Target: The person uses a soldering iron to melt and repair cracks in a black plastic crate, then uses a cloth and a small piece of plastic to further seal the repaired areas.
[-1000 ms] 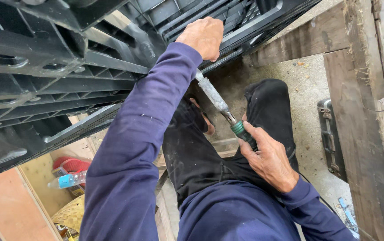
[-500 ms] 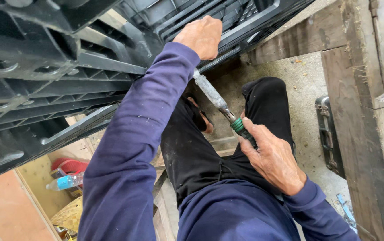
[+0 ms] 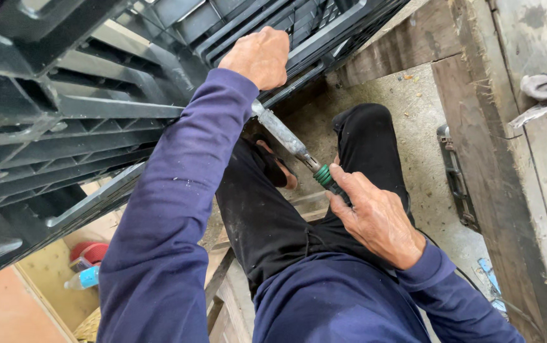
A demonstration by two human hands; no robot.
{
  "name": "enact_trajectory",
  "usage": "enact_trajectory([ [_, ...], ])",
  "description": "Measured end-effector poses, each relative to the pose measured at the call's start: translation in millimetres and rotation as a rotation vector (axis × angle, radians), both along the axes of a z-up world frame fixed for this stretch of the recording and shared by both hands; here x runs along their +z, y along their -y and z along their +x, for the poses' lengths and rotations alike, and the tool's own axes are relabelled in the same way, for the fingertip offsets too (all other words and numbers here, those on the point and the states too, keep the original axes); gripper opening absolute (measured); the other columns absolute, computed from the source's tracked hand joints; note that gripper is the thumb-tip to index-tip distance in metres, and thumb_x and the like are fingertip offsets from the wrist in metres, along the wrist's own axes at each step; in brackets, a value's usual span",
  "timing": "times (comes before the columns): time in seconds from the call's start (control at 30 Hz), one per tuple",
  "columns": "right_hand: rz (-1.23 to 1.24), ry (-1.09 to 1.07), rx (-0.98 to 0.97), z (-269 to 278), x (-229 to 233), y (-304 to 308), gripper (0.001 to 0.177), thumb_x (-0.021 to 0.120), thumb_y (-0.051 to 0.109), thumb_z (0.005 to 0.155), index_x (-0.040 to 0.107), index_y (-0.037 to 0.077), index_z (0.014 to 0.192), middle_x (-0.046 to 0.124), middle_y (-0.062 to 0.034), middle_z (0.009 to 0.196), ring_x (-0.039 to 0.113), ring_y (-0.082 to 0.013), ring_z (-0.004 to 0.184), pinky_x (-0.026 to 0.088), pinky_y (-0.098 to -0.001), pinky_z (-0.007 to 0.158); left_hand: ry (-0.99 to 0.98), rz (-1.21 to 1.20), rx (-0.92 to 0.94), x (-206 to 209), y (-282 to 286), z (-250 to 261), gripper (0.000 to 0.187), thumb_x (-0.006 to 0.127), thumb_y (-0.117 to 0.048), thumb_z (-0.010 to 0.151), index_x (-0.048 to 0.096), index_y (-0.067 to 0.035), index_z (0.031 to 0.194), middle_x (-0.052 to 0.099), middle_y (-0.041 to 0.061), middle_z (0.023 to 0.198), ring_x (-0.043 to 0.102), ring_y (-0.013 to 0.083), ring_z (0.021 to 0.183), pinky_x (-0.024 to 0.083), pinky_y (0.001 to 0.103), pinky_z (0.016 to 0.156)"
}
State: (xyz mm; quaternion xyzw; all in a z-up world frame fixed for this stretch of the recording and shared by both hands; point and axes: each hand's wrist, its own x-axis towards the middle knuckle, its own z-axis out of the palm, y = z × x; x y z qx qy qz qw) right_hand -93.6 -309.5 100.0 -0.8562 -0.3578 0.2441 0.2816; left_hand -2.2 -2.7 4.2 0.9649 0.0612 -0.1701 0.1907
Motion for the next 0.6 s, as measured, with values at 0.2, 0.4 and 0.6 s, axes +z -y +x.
enact_trajectory([
  [0.2,0.029,0.032,0.028,1,0,-1,0.050,0.069,0.017,0.089,0.055,0.006,0.136,0.066,-0.0141,0.097,0.066,-0.0388,0.074,0.052,-0.0467,0.059,-0.046,0.028,0.024,-1,3,2,0.017,0.074,-0.007,0.080,0.071,0.004,0.091,0.072,0.025,0.101,0.072,0.0413,0.091,0.059,0.045,0.079],
  [0.4,-0.008,0.038,0.025,0,0,-2,0.050,0.070,0.018,0.090,0.054,0.007,0.136,0.066,-0.0140,0.096,0.065,-0.0396,0.075,0.051,-0.0477,0.059,0.023,-0.001,0.030,-9,2,2,0.014,0.069,-0.002,0.080,0.072,0.004,0.091,0.071,0.026,0.102,0.071,0.0425,0.092,0.058,0.046,0.080],
  [0.6,0.009,0.044,0.026,0,0,-2,0.049,0.068,0.018,0.092,0.054,0.008,0.137,0.065,-0.0139,0.095,0.065,-0.0394,0.075,0.051,-0.0475,0.059,0.047,-0.004,0.027,-13,3,3,0.012,0.067,-0.001,0.081,0.072,0.003,0.091,0.071,0.026,0.101,0.072,0.0418,0.091,0.059,0.045,0.079],
])
